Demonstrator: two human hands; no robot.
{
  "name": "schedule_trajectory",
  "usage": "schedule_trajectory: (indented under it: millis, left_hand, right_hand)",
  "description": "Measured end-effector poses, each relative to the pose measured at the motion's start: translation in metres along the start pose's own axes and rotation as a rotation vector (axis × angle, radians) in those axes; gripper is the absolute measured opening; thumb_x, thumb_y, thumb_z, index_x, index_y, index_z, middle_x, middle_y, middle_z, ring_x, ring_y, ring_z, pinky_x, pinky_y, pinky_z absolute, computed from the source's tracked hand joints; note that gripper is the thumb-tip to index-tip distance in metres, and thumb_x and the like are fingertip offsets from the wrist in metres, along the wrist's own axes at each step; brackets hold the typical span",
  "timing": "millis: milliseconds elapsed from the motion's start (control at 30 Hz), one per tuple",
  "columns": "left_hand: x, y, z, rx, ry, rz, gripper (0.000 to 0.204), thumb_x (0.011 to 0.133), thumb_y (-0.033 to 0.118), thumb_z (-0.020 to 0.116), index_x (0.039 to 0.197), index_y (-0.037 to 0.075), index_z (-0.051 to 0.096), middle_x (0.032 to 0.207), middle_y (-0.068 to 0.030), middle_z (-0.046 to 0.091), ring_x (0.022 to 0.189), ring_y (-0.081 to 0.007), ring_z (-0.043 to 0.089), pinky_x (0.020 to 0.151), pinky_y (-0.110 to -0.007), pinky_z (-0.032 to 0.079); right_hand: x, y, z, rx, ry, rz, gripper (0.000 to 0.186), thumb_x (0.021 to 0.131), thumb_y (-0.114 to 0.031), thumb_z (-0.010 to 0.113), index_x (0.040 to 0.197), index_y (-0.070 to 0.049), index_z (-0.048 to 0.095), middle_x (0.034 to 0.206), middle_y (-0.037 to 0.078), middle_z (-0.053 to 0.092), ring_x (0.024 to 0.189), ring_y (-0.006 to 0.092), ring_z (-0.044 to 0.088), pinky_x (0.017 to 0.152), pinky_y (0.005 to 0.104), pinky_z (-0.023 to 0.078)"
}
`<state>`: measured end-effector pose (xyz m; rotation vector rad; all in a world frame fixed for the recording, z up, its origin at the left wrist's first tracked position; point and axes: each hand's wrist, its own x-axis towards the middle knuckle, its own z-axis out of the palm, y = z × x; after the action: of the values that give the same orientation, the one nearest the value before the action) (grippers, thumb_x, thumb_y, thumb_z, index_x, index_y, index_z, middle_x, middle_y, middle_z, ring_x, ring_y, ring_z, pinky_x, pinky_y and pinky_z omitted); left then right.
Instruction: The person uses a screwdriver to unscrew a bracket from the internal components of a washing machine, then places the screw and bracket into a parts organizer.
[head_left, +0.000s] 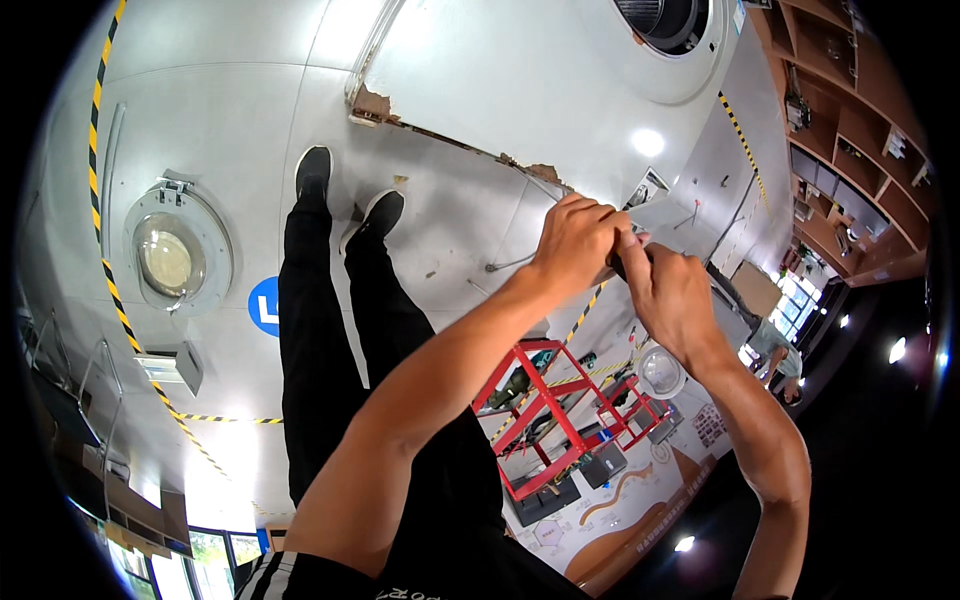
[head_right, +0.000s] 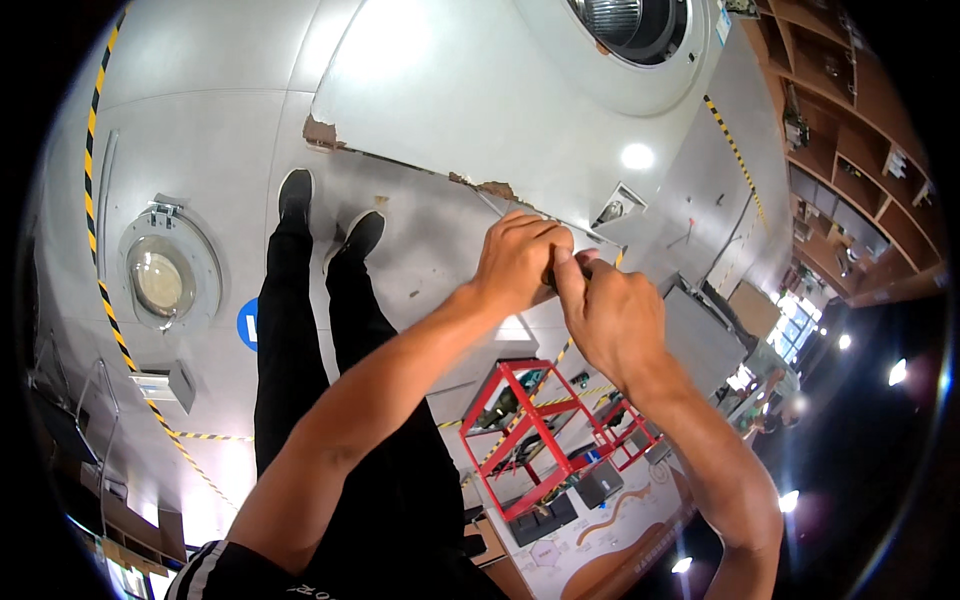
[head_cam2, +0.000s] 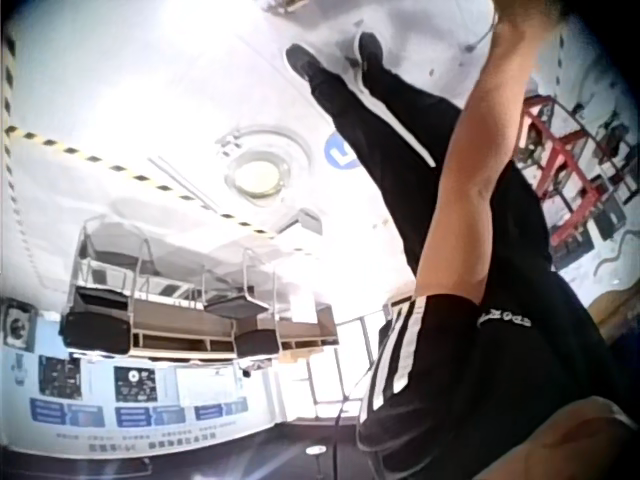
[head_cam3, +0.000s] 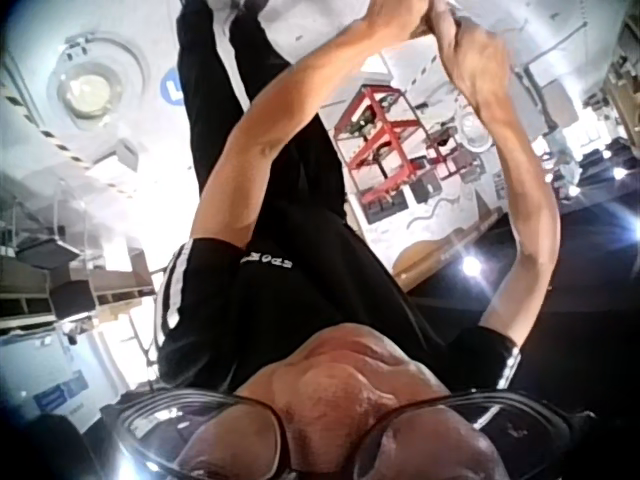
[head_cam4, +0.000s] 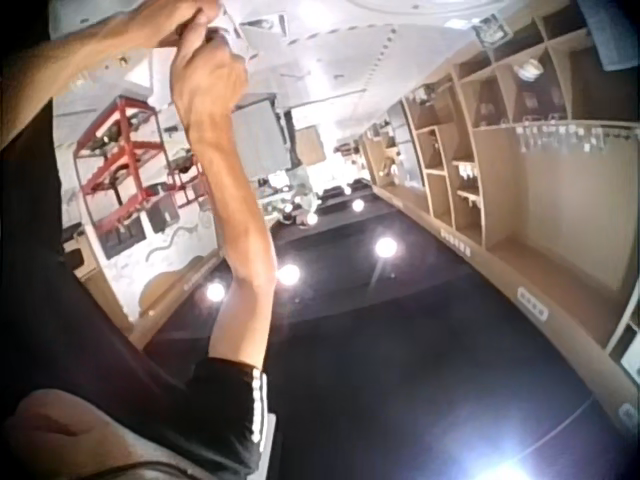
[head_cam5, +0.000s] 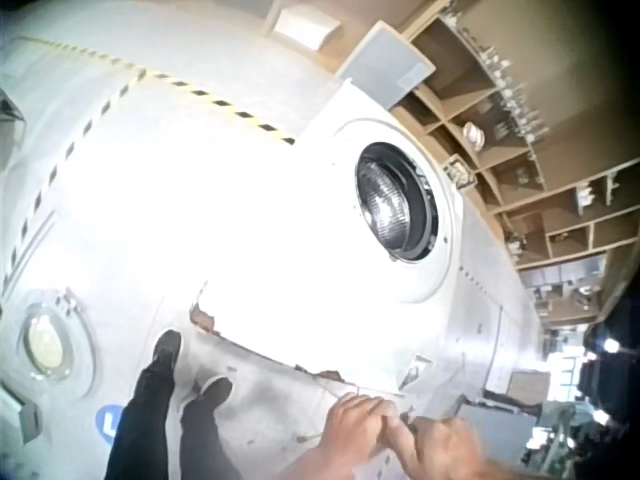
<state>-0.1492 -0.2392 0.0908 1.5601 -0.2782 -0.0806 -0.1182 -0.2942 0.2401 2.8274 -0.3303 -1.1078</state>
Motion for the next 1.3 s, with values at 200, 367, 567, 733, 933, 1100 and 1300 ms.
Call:
schedule_trajectory:
  millis: [200, 367, 567, 733, 933, 1100, 1300]
  left_hand:
    - [0.061, 0.002, -0.036, 0.074, -0.844, -0.225, 0.007, 0.056, 0.013, 0.066, 0.062, 0.009, 0.064, 0.063, -0.0141, 0.062, 0.061, -0.0305, 0.061, 0.057, -0.036, 0.048]
    - [0.041, -0.005, -0.039, 0.004, -0.493, -0.025, 0.020, 0.057, 0.011, 0.069, 0.067, 0.004, 0.053, 0.061, -0.0121, 0.056, 0.062, -0.0341, 0.056, 0.056, -0.041, 0.043]
    - [-0.003, 0.007, -0.024, -0.040, 0.121, 0.030, 0.041, 0.048, -0.006, 0.069, 0.083, 0.005, 0.050, 0.080, -0.0091, 0.057, 0.077, -0.0308, 0.055, 0.072, -0.038, 0.042]
    - [0.003, 0.000, -0.015, -0.073, 0.107, 0.059, 0.038, 0.047, -0.001, 0.069, 0.080, 0.005, 0.051, 0.075, -0.0084, 0.058, 0.073, -0.0297, 0.056, 0.068, -0.036, 0.042]
    - [0.037, -0.011, -0.028, -0.070, -0.529, 0.052, 0.015, 0.054, 0.011, 0.068, 0.059, 0.006, 0.055, 0.056, -0.0116, 0.057, 0.055, -0.0343, 0.056, 0.051, -0.041, 0.044]
    - [0.040, -0.015, -0.025, -0.100, -0.468, 0.032, 0.017, 0.062, 0.015, 0.067, 0.059, 0.006, 0.052, 0.054, -0.0123, 0.055, 0.054, -0.0356, 0.055, 0.048, -0.043, 0.042]
    - [0.000, 0.003, -0.002, -0.005, 0.143, 0.033, 0.026, 0.057, 0.012, 0.072, 0.063, 0.009, 0.047, 0.059, -0.0045, 0.054, 0.060, -0.0270, 0.055, 0.062, -0.036, 0.042]
  right_hand:
    - [0.020, 0.010, -0.013, 0.615, -0.336, 0.488, 0.072, 0.086, -0.063, 0.038, 0.065, 0.003, 0.057, 0.047, 0.006, 0.047, 0.044, 0.0155, 0.048, 0.043, 0.0309, 0.036]
    - [0.005, -0.001, -0.017, -0.055, 0.053, -0.185, 0.048, 0.081, -0.047, 0.059, 0.079, 0.001, 0.057, 0.056, 0.012, 0.056, 0.050, 0.0277, 0.058, 0.044, 0.0358, 0.041]
    - [0.002, -0.006, -0.010, -0.187, 0.258, -0.519, 0.038, 0.071, -0.023, 0.074, 0.098, -0.003, 0.055, 0.066, 0.010, 0.059, 0.054, 0.0282, 0.059, 0.046, 0.0373, 0.044]
    - [0.000, -0.004, -0.005, -0.251, 0.259, -0.564, 0.039, 0.072, -0.021, 0.073, 0.101, -0.005, 0.054, 0.063, 0.009, 0.059, 0.053, 0.0263, 0.060, 0.045, 0.0357, 0.045]
    - [0.000, 0.001, -0.005, 0.078, 0.065, -0.189, 0.032, 0.083, -0.029, 0.065, 0.091, 0.001, 0.057, 0.054, 0.015, 0.057, 0.051, 0.0294, 0.060, 0.049, 0.0344, 0.046]
    - [0.009, -0.003, -0.011, 0.273, 0.027, 0.018, 0.041, 0.089, -0.035, 0.056, 0.084, 0.006, 0.058, 0.053, 0.019, 0.055, 0.053, 0.0315, 0.062, 0.052, 0.0361, 0.046]
    - [-0.004, 0.000, 0.003, 0.254, 0.055, -0.037, 0.039, 0.089, -0.033, 0.056, 0.089, 0.006, 0.058, 0.051, 0.017, 0.054, 0.047, 0.0297, 0.059, 0.046, 0.0340, 0.044]
